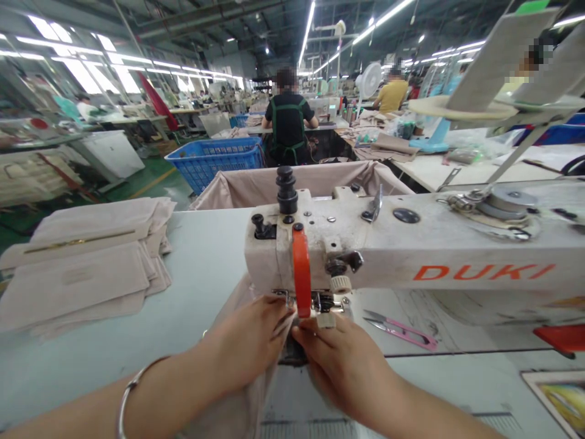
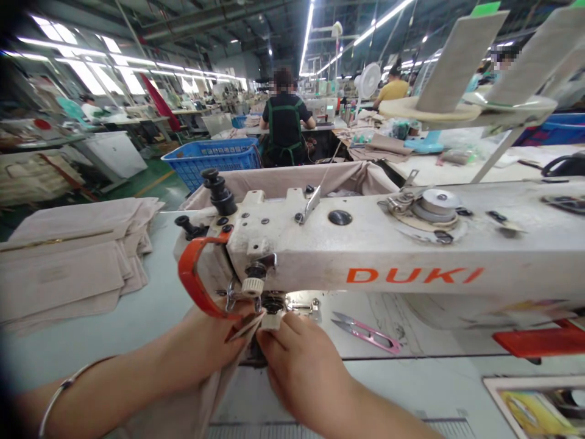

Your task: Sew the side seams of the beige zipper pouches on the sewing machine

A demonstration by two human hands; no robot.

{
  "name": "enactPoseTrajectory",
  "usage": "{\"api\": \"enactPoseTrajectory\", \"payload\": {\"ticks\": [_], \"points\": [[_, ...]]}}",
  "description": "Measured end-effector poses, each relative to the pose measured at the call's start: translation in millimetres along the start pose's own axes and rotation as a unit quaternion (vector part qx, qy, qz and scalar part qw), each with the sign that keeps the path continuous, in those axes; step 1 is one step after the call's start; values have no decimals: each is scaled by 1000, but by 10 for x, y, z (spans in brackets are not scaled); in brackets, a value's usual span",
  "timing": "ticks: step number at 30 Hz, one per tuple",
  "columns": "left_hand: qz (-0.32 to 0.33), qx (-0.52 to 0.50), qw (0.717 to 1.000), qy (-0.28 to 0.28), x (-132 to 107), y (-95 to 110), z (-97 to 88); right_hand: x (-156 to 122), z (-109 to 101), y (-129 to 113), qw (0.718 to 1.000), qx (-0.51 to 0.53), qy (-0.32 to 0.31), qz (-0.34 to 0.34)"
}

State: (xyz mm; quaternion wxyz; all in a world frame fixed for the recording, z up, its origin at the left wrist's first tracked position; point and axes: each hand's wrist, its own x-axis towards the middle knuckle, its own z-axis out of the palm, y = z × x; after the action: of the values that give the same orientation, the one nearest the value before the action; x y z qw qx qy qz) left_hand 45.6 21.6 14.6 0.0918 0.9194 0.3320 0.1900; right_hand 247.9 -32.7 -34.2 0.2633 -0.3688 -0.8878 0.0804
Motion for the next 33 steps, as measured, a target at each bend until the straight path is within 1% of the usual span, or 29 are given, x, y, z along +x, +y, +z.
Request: {"api": "enactPoseTrajectory", "payload": {"ticks": [2, 4, 7, 11, 14, 16, 20, 23, 24, 26, 27, 29, 30, 31, 32, 33], "points": [[-17, -36, 999, -30, 13, -4, -36, 3, 10, -35, 999, -12, -31, -14], [-39, -82, 994, -55, 27, -36, -55, 2, 9, -65, 998, -22, -50, -5], [-69, -124, 988, -61, 41, -18, -54, -13, -25, -82, 998, -19, -62, 13], [-76, -71, 992, -72, 37, 153, -21, -31, -92, -67, 997, -16, -66, 26], [-90, -68, 991, -75, 24, 246, 13, -29, -107, -60, 997, -29, -71, 27], [-97, -78, 990, -71, 18, 265, 40, -29, -96, -57, 996, -33, -73, 29], [-110, -33, 991, -65, 0, 269, 94, -31, -90, -31, 997, -25, -58, 38], [-115, -14, 992, -45, -97, 283, 104, -28, -152, -3, 997, -20, -59, 36], [-102, -2, 994, -38, -163, 290, 104, -32, -175, -2, 997, -17, -63, 29], [-40, 51, 997, -31, -347, 302, 113, -66, -186, -24, 997, -12, -71, -7], [3, 91, 995, -32, -459, 307, 125, -100, -163, -48, 997, -18, -59, -35], [81, 178, 980, -29, -696, 318, 164, -207, -55, -122, 996, -38, -2, -83], [106, 211, 971, -23, -806, 329, 187, -277, 21, -171, 994, -44, 44, -87], [123, 229, 966, -20, -902, 345, 207, -355, 103, -225, 993, -38, 81, -72], [137, 227, 964, -12, -980, 367, 222, -435, 179, -283, 992, -20, 114, -39], [147, 207, 967, 0, -1037, 396, 230, -512, 242, -341, 991, 2, 132, -8]]}}
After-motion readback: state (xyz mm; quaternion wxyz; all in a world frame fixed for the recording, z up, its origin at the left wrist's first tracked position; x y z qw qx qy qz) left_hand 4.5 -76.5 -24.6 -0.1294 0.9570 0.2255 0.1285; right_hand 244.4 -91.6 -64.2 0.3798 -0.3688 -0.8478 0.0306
